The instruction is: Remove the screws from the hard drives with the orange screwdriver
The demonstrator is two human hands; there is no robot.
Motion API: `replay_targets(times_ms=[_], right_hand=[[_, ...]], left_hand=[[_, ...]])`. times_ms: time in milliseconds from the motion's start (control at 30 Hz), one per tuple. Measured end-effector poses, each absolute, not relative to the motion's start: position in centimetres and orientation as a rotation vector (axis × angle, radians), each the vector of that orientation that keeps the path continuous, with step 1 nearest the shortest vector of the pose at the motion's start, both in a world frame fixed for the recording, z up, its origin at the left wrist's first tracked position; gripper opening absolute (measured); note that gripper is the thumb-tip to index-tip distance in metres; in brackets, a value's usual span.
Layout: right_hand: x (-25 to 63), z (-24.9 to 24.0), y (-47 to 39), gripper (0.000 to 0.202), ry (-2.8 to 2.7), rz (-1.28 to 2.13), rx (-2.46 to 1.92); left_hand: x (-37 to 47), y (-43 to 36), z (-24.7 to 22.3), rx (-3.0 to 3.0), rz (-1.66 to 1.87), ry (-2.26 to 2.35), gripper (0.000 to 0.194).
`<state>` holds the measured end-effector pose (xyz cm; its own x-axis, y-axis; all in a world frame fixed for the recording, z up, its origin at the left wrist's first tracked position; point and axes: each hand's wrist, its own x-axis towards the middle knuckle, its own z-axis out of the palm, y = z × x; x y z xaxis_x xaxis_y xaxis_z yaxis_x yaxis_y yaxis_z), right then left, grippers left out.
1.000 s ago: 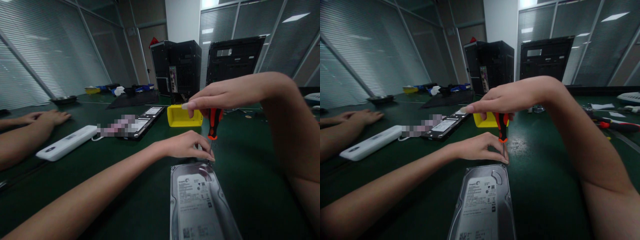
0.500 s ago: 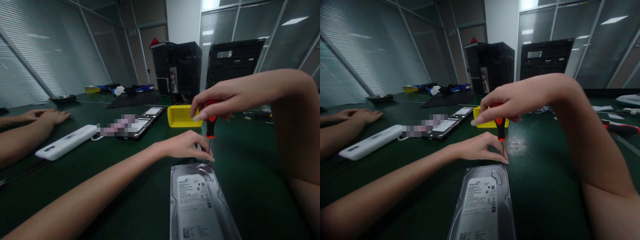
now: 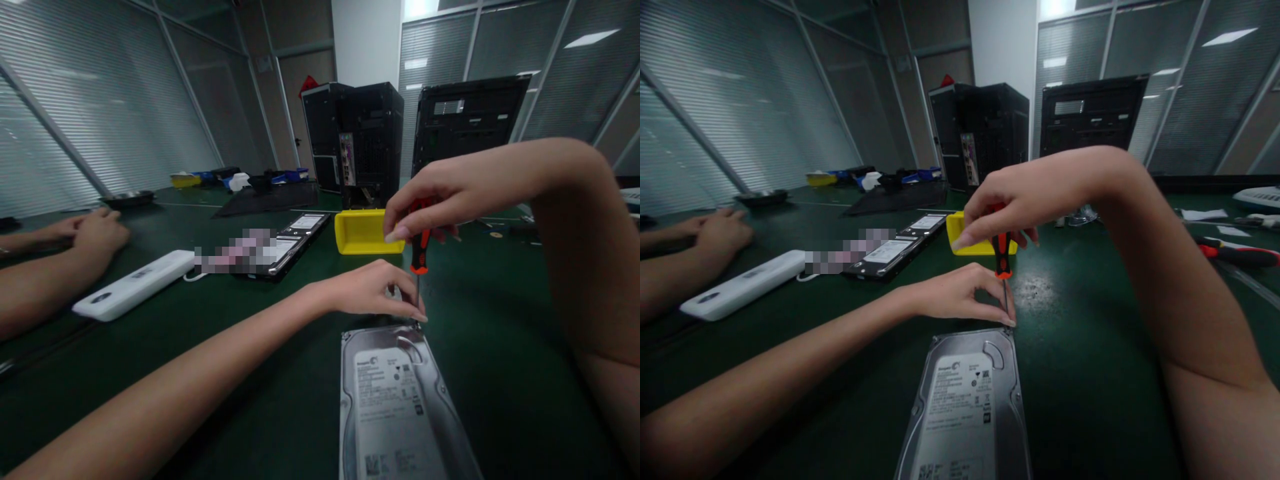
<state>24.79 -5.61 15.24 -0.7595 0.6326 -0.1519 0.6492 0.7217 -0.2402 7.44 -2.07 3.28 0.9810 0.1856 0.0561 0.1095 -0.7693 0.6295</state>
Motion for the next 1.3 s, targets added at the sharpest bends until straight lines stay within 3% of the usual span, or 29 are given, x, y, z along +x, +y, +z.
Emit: replay_targets(times_ms=[600,967,1133,1300], right_hand=[[25.5,15.8,-6.9,0.036,2.876,-0.642,0.953],[25.2,16.0,-7.4,0.038,2.918,-0.639,0.907],[24.7,15.8,-7.0,0.03,2.881,-0.655,0.879],[24.0,15.3,-6.4,0.031,2.967,-0.512,0.919]], left_hand=[[6.5,-1.5,3.6,2.479,0.074,0.224,0.019],[6.8,-1.7,3.2,2.459,0.064,0.205,0.021],[6.9,-1.6,3.3,2.463,0.059,0.205,0.021],[7.0,-1.8,3.4,2.452,0.041,0.227,0.022]])
